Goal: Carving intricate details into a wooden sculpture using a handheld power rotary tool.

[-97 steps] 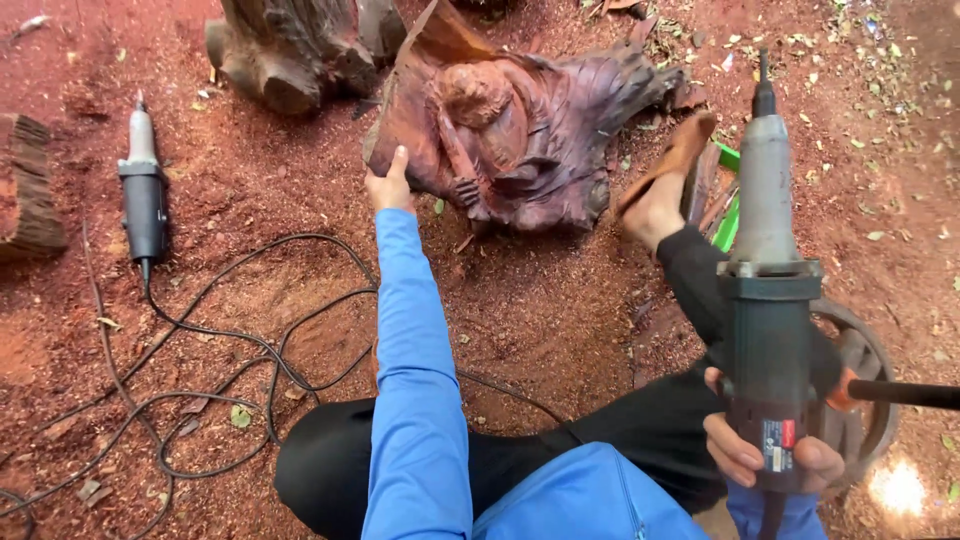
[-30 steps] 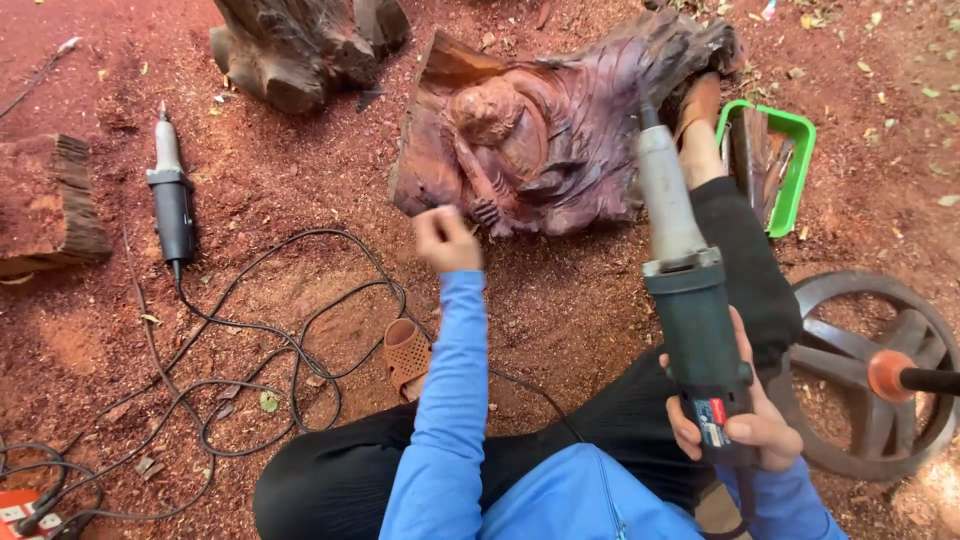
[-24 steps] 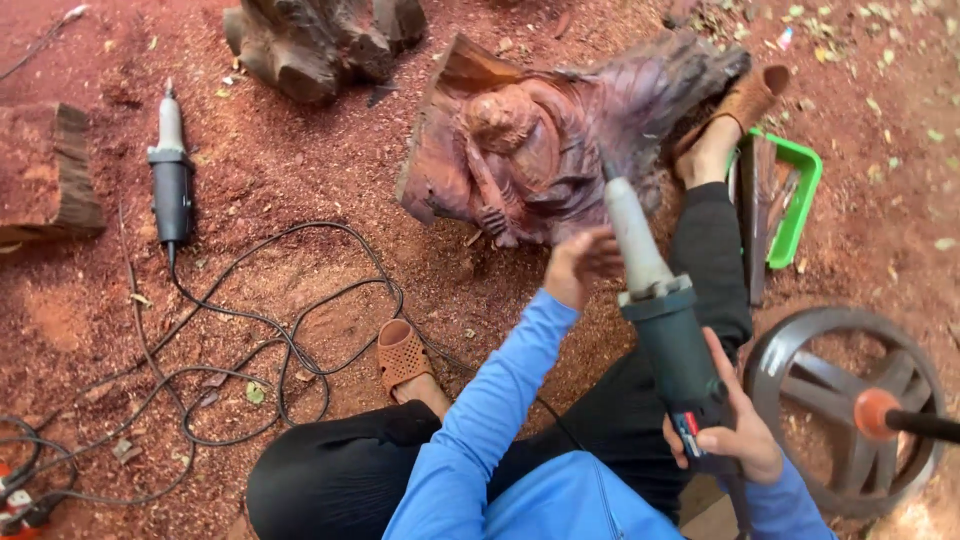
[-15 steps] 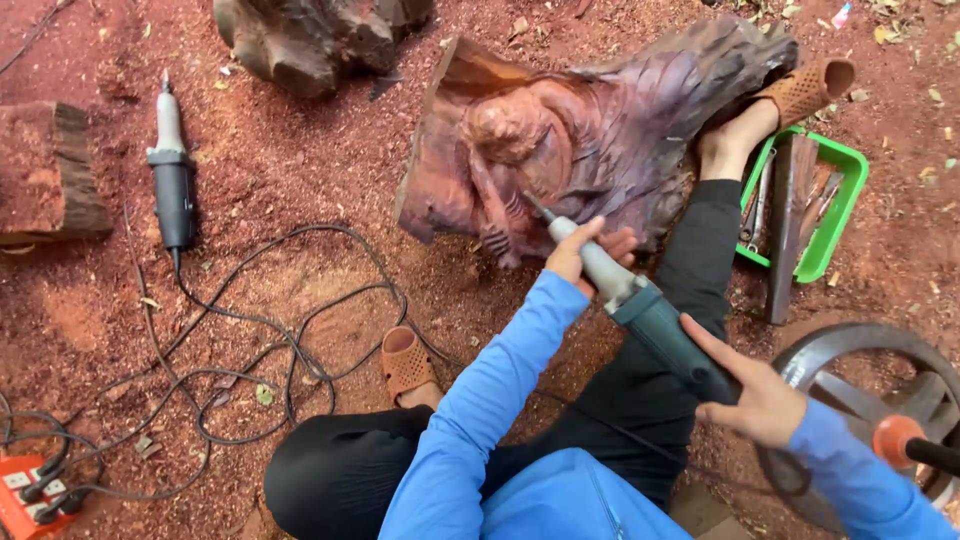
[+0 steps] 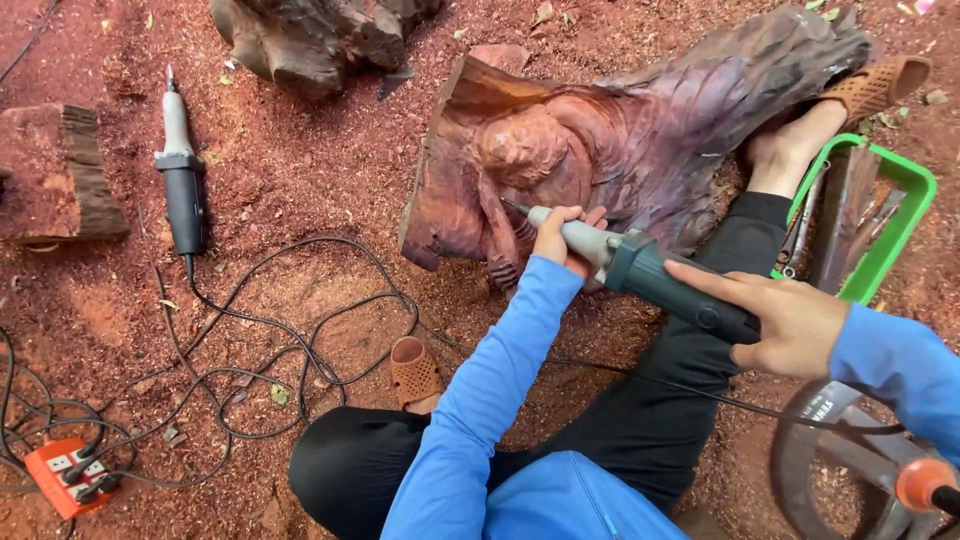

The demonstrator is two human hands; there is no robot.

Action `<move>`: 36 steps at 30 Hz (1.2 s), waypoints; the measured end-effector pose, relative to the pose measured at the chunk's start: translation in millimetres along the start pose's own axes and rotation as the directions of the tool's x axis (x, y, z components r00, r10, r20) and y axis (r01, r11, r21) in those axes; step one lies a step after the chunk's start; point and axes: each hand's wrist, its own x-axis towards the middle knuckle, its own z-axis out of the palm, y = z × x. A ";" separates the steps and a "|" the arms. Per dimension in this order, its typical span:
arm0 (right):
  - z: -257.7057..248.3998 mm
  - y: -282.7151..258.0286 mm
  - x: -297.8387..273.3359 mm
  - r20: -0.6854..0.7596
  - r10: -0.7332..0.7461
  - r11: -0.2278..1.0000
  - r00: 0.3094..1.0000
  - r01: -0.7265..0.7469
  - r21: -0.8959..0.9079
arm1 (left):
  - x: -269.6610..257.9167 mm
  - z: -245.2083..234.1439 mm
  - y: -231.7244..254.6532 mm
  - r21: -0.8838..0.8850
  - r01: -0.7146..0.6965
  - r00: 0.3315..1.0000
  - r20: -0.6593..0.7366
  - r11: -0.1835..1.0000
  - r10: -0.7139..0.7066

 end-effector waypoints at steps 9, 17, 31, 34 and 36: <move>-2.3 10.7 -0.5 0.031 -0.033 0.993 0.999 0.036 -0.108 | -13.7 -1.5 -11.9 -0.048 -0.027 1.000 -0.008 0.999 0.026; -17.4 17.2 5.5 0.077 -0.004 0.977 0.997 0.020 -0.213 | -15.5 -4.7 -11.7 -0.074 -0.030 1.000 -0.008 0.997 0.030; -22.0 27.9 12.5 0.099 -0.028 0.971 0.995 0.051 -0.232 | -19.8 -10.9 -11.0 -0.135 -0.009 1.000 0.027 0.991 0.013; -23.9 32.9 14.8 0.084 -0.057 0.958 0.995 0.078 -0.277 | -23.2 -6.1 -17.6 -0.149 -0.031 0.999 0.006 0.988 0.032; -29.4 34.0 17.7 0.103 -0.030 0.938 0.994 0.063 -0.341 | -21.8 -2.7 -22.1 -0.152 -0.039 0.999 -0.007 0.988 0.039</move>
